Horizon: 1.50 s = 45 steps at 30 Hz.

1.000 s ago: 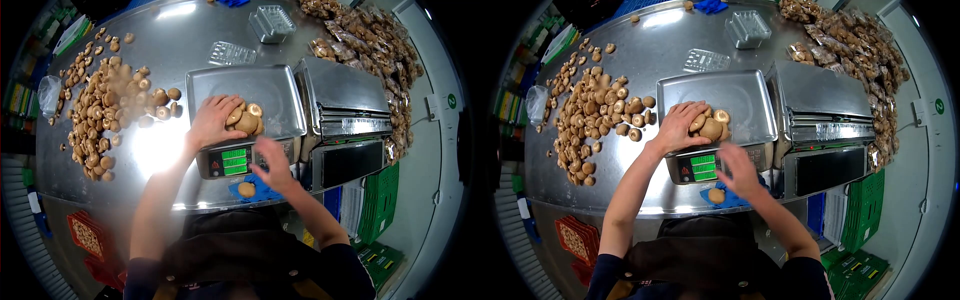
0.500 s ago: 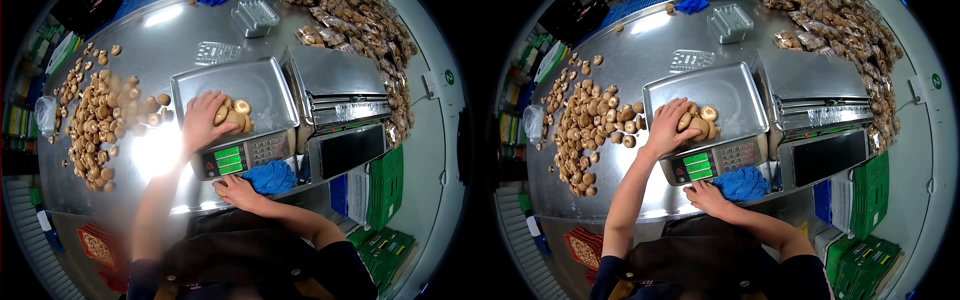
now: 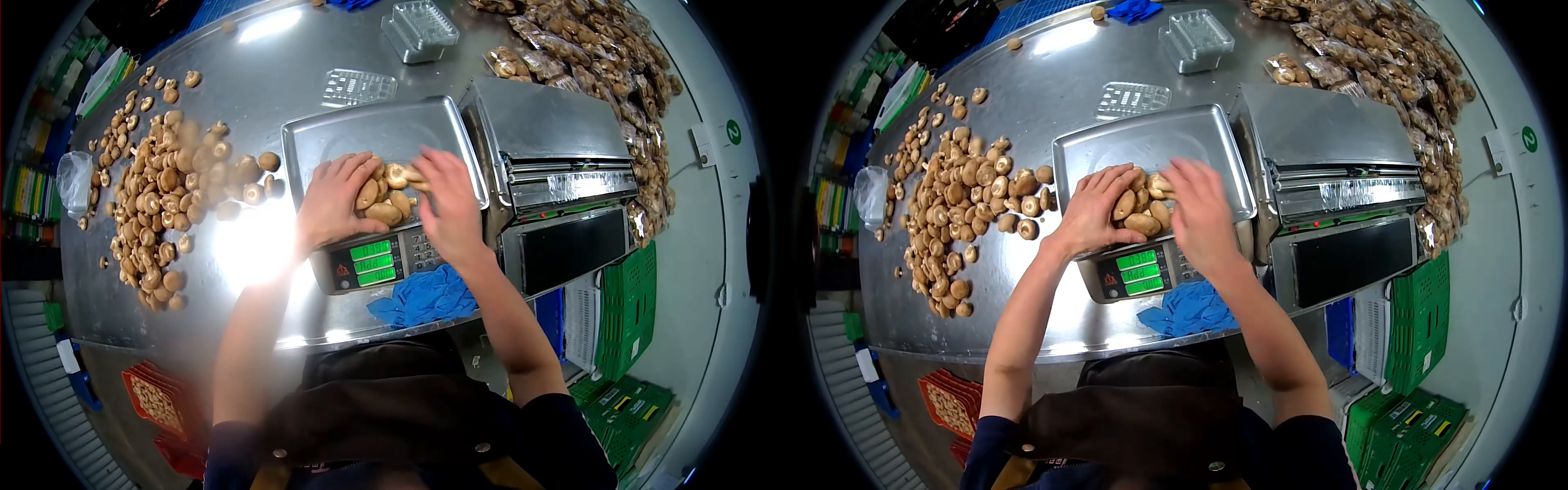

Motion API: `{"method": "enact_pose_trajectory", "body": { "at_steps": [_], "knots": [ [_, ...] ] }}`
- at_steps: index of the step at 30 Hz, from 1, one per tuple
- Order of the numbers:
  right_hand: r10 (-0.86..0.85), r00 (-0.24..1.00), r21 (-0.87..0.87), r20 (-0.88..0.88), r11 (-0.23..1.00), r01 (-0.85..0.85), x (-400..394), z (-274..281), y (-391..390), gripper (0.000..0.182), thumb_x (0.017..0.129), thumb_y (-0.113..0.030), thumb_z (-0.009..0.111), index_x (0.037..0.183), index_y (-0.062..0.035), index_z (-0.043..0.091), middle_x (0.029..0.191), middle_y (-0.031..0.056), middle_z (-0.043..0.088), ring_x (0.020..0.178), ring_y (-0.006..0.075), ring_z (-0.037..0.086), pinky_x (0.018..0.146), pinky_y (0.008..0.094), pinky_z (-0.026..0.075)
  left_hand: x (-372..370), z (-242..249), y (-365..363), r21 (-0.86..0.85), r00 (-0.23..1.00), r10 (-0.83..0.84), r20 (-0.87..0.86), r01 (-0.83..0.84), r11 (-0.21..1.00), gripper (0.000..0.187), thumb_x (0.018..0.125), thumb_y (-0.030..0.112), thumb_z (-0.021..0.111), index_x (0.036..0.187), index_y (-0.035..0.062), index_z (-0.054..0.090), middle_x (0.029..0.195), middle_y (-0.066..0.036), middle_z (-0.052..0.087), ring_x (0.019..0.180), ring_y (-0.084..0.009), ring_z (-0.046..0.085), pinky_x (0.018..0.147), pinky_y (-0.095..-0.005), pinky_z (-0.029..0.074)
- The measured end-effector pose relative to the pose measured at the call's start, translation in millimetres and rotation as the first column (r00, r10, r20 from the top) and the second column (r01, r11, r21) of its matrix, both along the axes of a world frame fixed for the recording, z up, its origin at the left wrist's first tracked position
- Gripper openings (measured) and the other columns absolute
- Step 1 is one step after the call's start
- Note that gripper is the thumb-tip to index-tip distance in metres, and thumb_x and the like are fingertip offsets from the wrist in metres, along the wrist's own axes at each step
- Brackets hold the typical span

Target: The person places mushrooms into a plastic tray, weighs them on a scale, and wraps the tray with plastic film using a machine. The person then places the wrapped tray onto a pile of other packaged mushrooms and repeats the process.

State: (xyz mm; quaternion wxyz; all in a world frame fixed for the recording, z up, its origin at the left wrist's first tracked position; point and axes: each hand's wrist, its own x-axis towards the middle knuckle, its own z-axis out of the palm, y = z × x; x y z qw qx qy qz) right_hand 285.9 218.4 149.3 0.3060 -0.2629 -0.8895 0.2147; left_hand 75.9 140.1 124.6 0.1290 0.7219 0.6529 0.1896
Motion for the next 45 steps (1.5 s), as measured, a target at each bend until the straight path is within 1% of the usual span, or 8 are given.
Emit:
{"method": "enact_pose_trajectory", "body": {
  "at_steps": [5,12,15,21,25,32,41,45],
  "knots": [
    [0.085,0.994,-0.398,-0.071,0.911,-0.106,-20.1,-29.2,11.5,0.051,0.085,-0.009,0.062,0.133,-0.0009,0.047,0.141,0.0183,0.045,0.127,0.0357,0.046,0.107,0.0374,0.037,-1.0,-2.7,-2.1,0.039,0.999,0.051,0.015,-0.052,0.998,0.105,0.059,0.061,0.079,0.141,0.0089,0.039,0.145,-0.014,0.040,0.134,-0.0344,0.036,0.110,-0.0494,0.028],
    [-0.069,0.973,-0.430,-0.221,0.902,-0.033,-24.6,-43.5,5.0,0.036,0.084,-0.003,0.065,0.119,-0.0011,0.058,0.138,0.0152,0.049,0.120,0.0299,0.055,0.097,0.0345,0.046,-2.0,-8.0,-3.9,0.074,0.998,0.059,-0.006,-0.058,0.996,0.104,0.060,0.064,0.076,0.141,0.0090,0.040,0.141,-0.014,0.045,0.134,-0.0351,0.037,0.109,-0.0508,0.028],
    [-0.118,0.952,-0.696,-0.282,0.708,-0.118,-25.6,-50.5,6.6,0.034,0.084,-0.002,0.065,0.118,-0.0029,0.059,0.138,0.0151,0.049,0.120,0.0302,0.055,0.096,0.0347,0.046,-1.3,-5.3,-2.9,0.067,0.999,0.054,-0.004,-0.054,0.996,0.104,0.061,0.065,0.075,0.141,0.0091,0.040,0.141,-0.014,0.045,0.134,-0.0355,0.037,0.110,-0.0510,0.028],
    [0.093,0.980,-0.265,-0.175,0.954,-0.138,-22.0,-43.5,0.2,0.038,0.091,-0.016,0.061,0.125,-0.0015,0.055,0.141,0.0161,0.046,0.131,0.0346,0.043,0.106,0.0390,0.037,-1.4,-8.1,-3.8,0.103,0.996,0.075,-0.042,-0.071,0.992,0.105,0.059,0.069,0.074,0.138,0.0064,0.043,0.140,-0.016,0.045,0.135,-0.0360,0.036,0.107,-0.0534,0.029],
    [0.109,0.960,-0.459,-0.257,0.860,-0.221,-12.5,-30.8,10.5,0.054,0.093,-0.030,0.058,0.136,-0.0020,0.045,0.147,0.0170,0.038,0.138,0.0343,0.033,0.112,0.0411,0.029,-1.1,4.6,-6.4,0.090,0.983,0.083,-0.163,-0.069,0.994,0.108,0.059,0.071,0.072,0.141,0.0103,0.040,0.145,-0.014,0.040,0.138,-0.0371,0.031,0.110,-0.0568,0.025],
    [0.178,0.984,-0.135,0.012,0.975,-0.174,-26.0,-47.7,1.7,0.065,0.089,-0.031,0.062,0.141,-0.0026,0.037,0.149,0.0193,0.031,0.141,0.0361,0.025,0.113,0.0437,0.028,-7.5,-6.6,-11.8,0.035,0.993,0.084,-0.086,-0.081,0.996,0.103,0.063,0.070,0.071,0.144,0.0162,0.038,0.146,-0.011,0.041,0.138,-0.0362,0.031,0.111,-0.0556,0.025],
    [0.229,0.962,-0.218,0.149,0.956,-0.194,-27.4,-61.8,15.8,0.101,0.074,-0.060,0.070,0.147,-0.0052,0.026,0.152,0.0182,0.023,0.141,0.0369,0.023,0.114,0.0452,0.026,-7.0,-10.8,-8.2,0.058,0.995,0.076,-0.060,-0.073,0.996,0.093,0.068,0.064,0.070,0.141,0.0139,0.041,0.145,-0.010,0.043,0.135,-0.0366,0.035,0.111,-0.0538,0.027],
    [0.200,0.972,-0.339,0.122,0.929,-0.148,-26.1,-44.9,11.4,0.108,0.068,-0.054,0.078,0.148,-0.0054,0.024,0.154,0.0179,0.019,0.142,0.0363,0.021,0.115,0.0450,0.025,-4.4,-4.0,-13.4,0.042,0.982,0.088,-0.166,-0.082,0.996,0.097,0.067,0.064,0.071,0.142,0.0106,0.038,0.148,-0.012,0.038,0.138,-0.0366,0.031,0.110,-0.0568,0.025]
  ]
}}
